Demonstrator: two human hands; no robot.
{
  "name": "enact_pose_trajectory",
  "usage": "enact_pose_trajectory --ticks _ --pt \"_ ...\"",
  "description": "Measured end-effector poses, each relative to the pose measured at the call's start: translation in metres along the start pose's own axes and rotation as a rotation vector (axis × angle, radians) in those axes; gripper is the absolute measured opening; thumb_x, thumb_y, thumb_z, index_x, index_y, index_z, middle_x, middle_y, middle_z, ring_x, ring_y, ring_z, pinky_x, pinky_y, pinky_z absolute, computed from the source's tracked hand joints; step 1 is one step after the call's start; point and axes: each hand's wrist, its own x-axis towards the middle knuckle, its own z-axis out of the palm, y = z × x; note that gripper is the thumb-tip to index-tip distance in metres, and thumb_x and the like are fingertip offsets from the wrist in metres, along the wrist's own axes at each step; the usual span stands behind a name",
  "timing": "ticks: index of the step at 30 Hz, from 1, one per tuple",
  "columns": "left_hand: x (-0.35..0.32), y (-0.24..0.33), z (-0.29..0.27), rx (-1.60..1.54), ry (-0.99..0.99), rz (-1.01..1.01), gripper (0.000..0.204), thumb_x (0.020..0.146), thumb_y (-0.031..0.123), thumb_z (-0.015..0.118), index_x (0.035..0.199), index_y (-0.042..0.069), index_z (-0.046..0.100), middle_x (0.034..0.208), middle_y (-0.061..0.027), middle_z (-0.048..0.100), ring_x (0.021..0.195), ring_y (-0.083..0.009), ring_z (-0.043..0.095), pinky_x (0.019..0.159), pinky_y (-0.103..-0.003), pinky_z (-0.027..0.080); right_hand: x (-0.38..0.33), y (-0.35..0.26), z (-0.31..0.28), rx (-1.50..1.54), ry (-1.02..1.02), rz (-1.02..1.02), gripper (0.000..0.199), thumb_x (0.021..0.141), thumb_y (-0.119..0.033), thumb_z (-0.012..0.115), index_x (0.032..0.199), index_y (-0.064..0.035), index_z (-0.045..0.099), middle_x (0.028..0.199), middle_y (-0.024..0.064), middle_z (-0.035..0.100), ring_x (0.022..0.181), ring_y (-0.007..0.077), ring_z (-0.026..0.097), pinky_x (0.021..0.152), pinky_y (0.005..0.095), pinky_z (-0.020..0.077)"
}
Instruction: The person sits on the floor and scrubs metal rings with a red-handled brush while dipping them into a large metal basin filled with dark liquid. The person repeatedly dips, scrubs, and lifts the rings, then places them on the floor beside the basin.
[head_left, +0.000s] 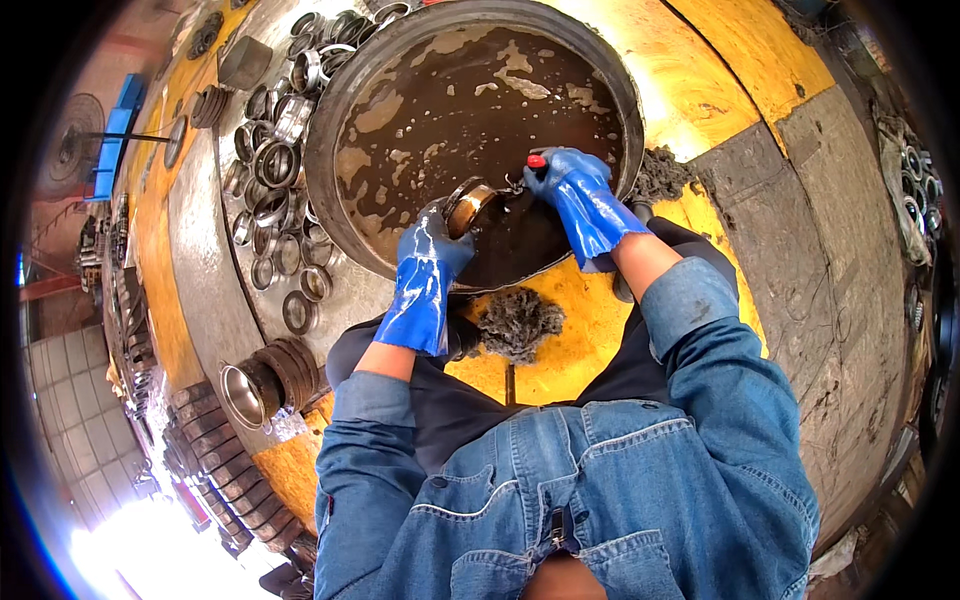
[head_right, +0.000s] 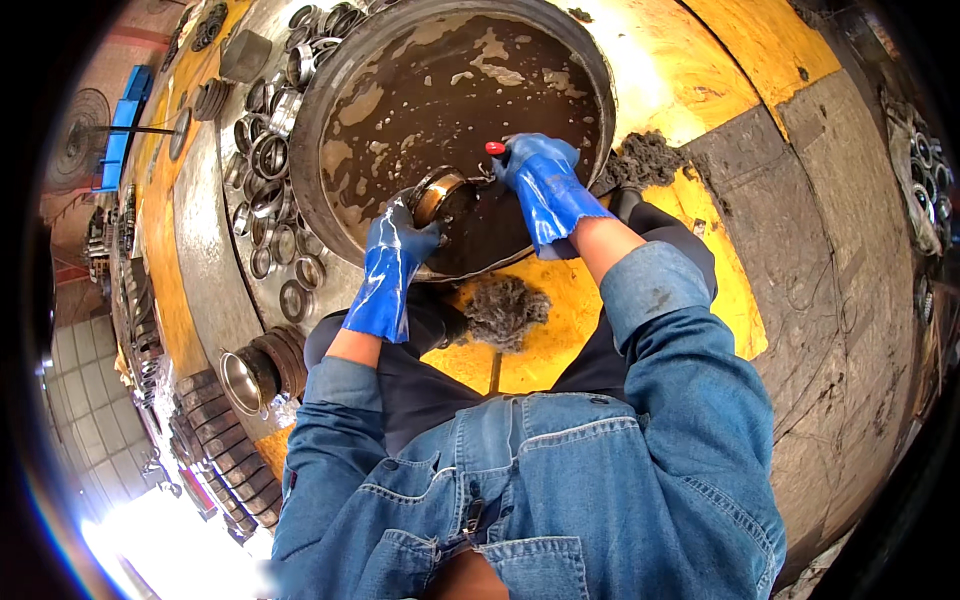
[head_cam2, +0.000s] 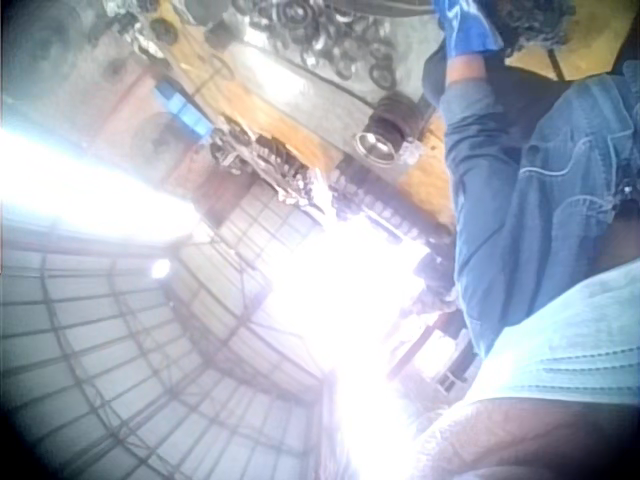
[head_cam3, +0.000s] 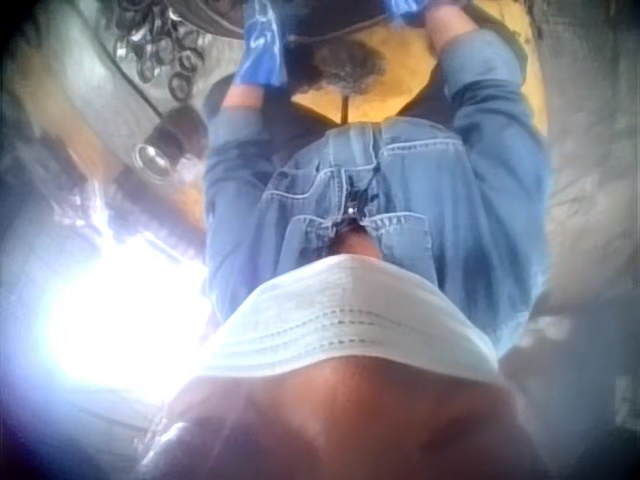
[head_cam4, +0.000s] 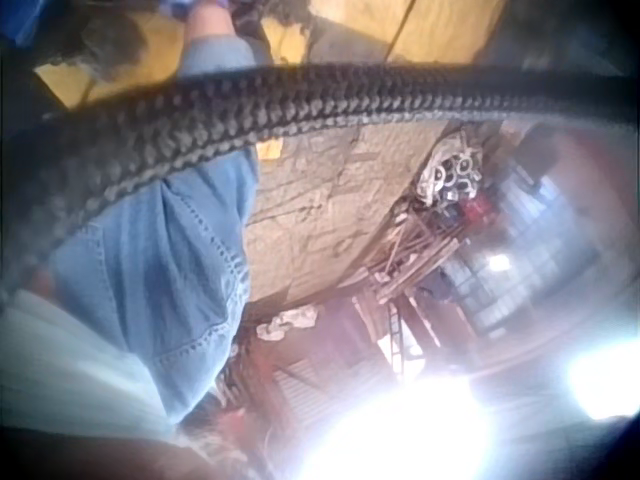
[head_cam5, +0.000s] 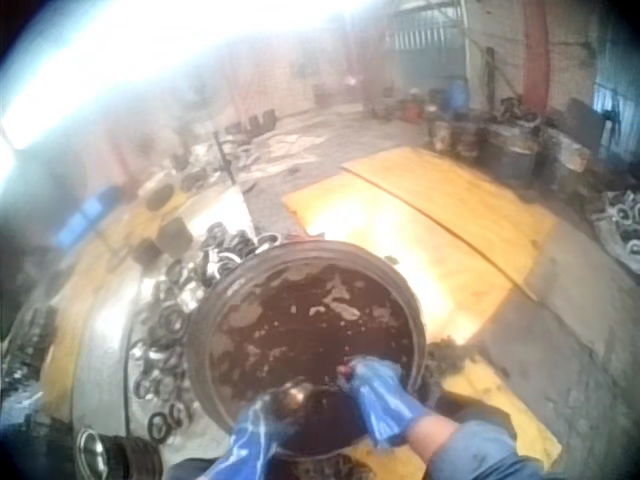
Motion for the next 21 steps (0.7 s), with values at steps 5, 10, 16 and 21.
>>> enact_pose_trajectory --ticks 5,10,16,21 --pt "0.004 -0.027 0.024 -0.23 0.018 0.162 0.056 0.078 0.024 0.085 0.129 0.009 0.07 0.118 -0.0183 0.076 0.111 -0.035 0.073 0.098 -0.042 0.057 -0.018 -0.005 -0.028 0.338 0.077 -0.096 0.047 0.092 -0.055 0.069 0.098 -0.0093 0.081 0.09 0.0187 0.077 0.087 0.0397 0.074 0.08 0.0457 0.059" --pt "0.004 -0.022 0.022 -0.084 -0.027 0.163 0.057 0.077 0.026 0.085 0.129 0.01 0.069 0.117 -0.0181 0.076 0.111 -0.0374 0.072 0.099 -0.044 0.056 -0.052 -0.022 -0.018 0.617 0.111 -0.561 0.039 0.097 -0.048 0.071 0.097 -0.01 0.08 0.084 0.013 0.076 0.072 0.0287 0.073 0.072 0.0401 0.0596" --pt "0.016 -0.061 0.052 -0.401 0.014 0.203 0.057 0.081 0.027 0.082 0.133 0.011 0.067 0.123 -0.0172 0.075 0.115 -0.0371 0.071 0.1 -0.043 0.056 -0.041 -0.014 -0.008 0.596 0.072 -0.418 0.037 0.097 -0.044 0.074 0.106 -0.0078 0.078 0.091 0.0112 0.078 0.083 0.0233 0.075 0.079 0.0372 0.0595" --pt "0.002 -0.025 0.028 -0.118 0.005 0.128 0.061 0.08 0.027 0.082 0.137 0.011 0.065 0.124 -0.0181 0.075 0.116 -0.0355 0.071 0.101 -0.043 0.056 -0.028 0.007 -0.03 0.465 0.05 -0.175 0.035 0.096 -0.041 0.075 0.106 -0.0076 0.079 0.092 0.0129 0.078 0.084 0.0237 0.075 0.08 0.0378 0.0596"
